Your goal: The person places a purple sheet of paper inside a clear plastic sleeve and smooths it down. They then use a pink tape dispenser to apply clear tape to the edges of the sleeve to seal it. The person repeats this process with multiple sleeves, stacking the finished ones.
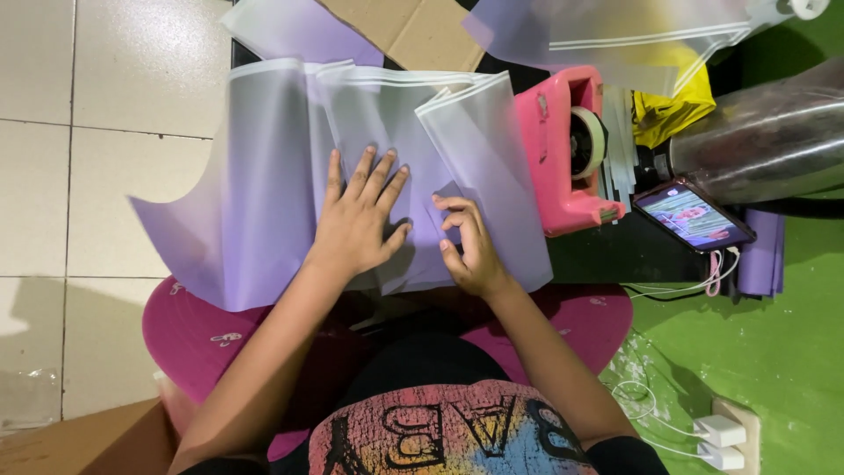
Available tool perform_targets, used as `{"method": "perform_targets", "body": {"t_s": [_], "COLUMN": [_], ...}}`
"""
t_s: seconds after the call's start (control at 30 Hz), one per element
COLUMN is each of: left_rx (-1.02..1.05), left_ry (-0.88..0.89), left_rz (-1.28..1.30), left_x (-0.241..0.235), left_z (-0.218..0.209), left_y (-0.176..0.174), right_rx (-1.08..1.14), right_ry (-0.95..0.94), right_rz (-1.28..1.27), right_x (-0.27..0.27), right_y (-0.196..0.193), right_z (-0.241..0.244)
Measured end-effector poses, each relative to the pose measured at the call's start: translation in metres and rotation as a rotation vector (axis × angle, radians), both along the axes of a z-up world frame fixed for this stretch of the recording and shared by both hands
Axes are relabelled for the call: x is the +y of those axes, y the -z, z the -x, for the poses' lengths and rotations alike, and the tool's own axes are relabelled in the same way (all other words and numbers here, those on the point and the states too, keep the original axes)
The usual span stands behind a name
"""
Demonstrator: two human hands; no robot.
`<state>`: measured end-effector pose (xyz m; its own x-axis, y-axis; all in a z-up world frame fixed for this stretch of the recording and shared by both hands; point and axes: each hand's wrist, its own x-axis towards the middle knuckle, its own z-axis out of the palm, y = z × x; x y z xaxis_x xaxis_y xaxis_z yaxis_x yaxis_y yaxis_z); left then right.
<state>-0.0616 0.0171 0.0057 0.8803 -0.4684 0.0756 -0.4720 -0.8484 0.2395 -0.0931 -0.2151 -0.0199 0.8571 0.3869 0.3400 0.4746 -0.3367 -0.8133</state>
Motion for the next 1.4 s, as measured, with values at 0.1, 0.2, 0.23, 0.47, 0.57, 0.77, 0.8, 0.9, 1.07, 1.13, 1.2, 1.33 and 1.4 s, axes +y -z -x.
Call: {"method": "perform_targets", "body": {"t_s": [0.1,0.2,0.23,0.47,0.57,0.77,0.8,0.9,1.07,1.13,1.2,1.33,1.4], "left_rx": [0.021,0.032,0.045,0.060,0.031,0.085,0.084,0.088,0.094,0.090,0.092,0.121,0.123], "left_ry": [0.015,0.023,0.025,0.059,0.054,0.039,0.038,0.030,-0.008,-0.045,-0.089,-0.186,-0.216], "left_rz": [-0.001,0.023,0.023,0.085,0.053,-0.008,-0.009,-0.001,0.022,0.021,0.014,0.014,0.008], "left_x": [0.000,0.002,0.003,0.016,0.021,0.022,0.023,0.023,0.030,0.038,0.048,0.070,0.076], "left_z": [-0.002,-0.002,-0.002,-0.010,-0.015,-0.019,-0.023,-0.018,-0.017,-0.013,-0.008,0.004,0.008], "left_y": [0.000,0.000,0.001,-0.014,-0.008,-0.006,-0.007,-0.007,-0.006,-0.009,-0.013,-0.020,-0.022], "right_rx": [0.006,0.009,0.008,0.014,0.004,-0.362,-0.364,-0.478,-0.704,-0.719,-0.727,-0.445,-0.314], "right_ry": [0.008,0.015,0.016,0.027,0.040,0.240,0.240,0.463,0.654,0.560,0.460,0.108,0.036], "right_rz": [-0.014,-0.014,-0.010,0.011,0.009,0.471,0.470,0.774,0.813,0.759,0.698,0.478,0.568], "right_x": [0.000,0.001,0.001,0.002,0.005,-0.007,-0.016,-0.045,-0.070,-0.056,-0.032,0.011,0.020], "right_y": [-0.003,-0.005,-0.005,-0.003,-0.008,-0.032,-0.035,-0.047,-0.046,-0.034,-0.028,-0.009,-0.002], "right_z": [0.000,0.000,0.000,0.001,0.000,0.003,0.001,0.005,-0.005,0.002,0.007,0.011,0.015]}}
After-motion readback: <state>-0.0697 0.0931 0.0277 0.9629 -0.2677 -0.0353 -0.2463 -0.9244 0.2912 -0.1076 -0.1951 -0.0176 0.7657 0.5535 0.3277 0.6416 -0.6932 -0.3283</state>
